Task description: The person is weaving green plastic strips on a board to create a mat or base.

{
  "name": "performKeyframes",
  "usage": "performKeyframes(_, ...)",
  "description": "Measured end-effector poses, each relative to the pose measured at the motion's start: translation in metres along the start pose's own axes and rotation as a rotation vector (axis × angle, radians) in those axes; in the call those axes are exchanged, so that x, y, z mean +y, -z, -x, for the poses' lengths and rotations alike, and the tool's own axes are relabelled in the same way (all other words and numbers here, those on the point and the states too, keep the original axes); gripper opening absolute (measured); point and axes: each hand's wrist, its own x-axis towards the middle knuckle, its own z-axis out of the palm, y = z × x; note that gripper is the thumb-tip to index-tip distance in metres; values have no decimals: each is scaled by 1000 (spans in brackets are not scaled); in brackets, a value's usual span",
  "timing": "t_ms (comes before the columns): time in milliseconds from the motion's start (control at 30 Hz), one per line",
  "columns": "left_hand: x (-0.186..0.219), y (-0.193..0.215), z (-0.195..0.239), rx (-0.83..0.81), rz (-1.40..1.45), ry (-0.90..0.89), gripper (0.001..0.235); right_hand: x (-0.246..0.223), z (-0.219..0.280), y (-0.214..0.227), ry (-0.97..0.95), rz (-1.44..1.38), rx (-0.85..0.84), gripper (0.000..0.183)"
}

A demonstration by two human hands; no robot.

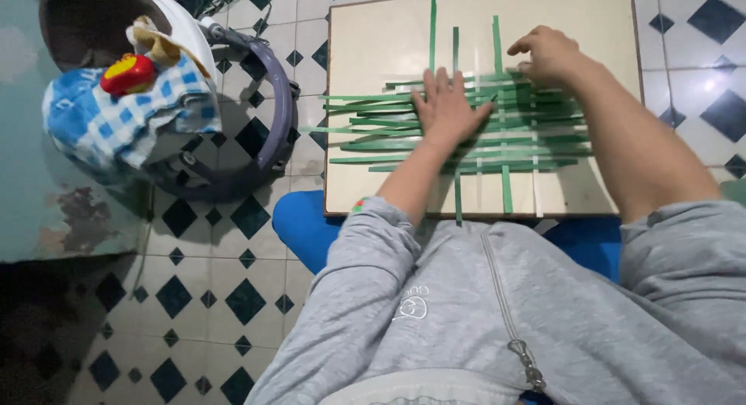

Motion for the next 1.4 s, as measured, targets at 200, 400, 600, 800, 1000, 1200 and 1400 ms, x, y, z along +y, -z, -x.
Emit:
performKeyframes(200,-48,4,1,-74,-131,-96,95,40,-11,-24,49,210,-92,64)
performKeyframes(400,-65,-17,-4,33,-172,-144,95,48,-12,-38,51,170,-33,59)
performKeyframes(600,-63,-13,-5,8,-98,-144,96,30,-5,-40,125,319,48,53)
performKeyframes(800,-66,3,-26,107,33,-110,49,-54,24,-94,491,467,-99,26)
performKeyframes(1000,-89,7,-44,315,102,-128,30,-60,13,-129,557,426,-184,19)
performKeyframes(1200,-87,17,-33,291,163,-147,33,-85,46,-98,352,298,-317,19)
performKeyframes(1400,-97,1,-51,260,119,-225,40,-68,41,-126,344,266,-273,12)
